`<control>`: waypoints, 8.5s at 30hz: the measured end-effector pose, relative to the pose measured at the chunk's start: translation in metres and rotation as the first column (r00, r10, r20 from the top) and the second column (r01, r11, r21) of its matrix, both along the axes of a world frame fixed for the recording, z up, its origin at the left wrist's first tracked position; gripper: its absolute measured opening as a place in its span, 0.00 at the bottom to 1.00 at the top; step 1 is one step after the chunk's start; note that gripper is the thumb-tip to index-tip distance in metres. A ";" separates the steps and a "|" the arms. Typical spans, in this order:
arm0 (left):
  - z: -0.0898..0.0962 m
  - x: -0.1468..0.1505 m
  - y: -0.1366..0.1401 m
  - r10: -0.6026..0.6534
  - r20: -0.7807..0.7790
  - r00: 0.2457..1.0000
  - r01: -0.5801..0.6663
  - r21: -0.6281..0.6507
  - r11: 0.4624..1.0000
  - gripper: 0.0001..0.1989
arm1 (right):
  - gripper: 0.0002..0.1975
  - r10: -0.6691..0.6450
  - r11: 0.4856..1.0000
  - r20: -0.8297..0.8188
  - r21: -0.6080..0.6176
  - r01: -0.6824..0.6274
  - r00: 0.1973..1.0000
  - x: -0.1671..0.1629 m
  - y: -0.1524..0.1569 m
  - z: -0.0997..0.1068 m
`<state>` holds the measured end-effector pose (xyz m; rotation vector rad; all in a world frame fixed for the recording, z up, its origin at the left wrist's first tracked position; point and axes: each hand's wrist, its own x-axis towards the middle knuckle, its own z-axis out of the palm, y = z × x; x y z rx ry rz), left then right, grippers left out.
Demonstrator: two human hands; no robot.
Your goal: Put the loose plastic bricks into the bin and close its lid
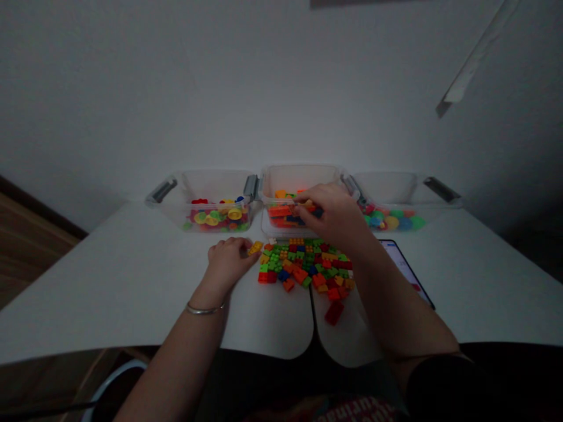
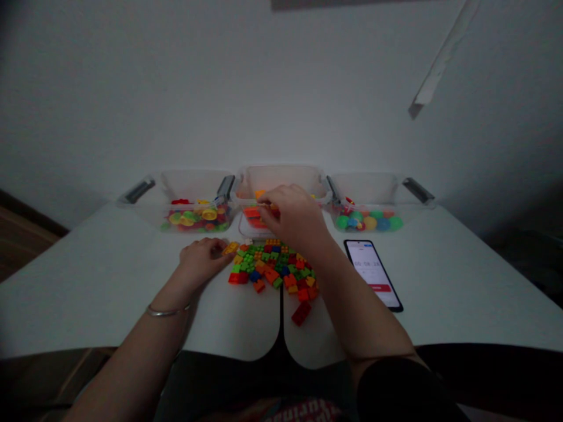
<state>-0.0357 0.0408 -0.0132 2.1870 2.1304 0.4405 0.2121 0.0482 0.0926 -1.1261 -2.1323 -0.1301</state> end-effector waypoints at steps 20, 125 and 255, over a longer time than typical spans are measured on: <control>0.007 0.013 -0.006 -0.367 0.260 0.893 0.271 0.341 0.900 0.12 | 0.12 0.167 0.918 0.139 -0.383 -0.103 0.976 -0.027 0.008 -0.042; 0.004 0.020 -0.006 -0.240 0.907 0.346 0.276 0.147 0.950 0.25 | 0.09 0.337 0.939 0.323 -0.178 -0.293 0.884 -0.038 -0.002 -0.040; 0.008 0.023 -0.001 -0.192 0.956 0.220 0.269 0.129 0.954 0.21 | 0.12 0.297 0.675 -0.411 -0.547 -0.494 0.862 -0.033 0.015 -0.063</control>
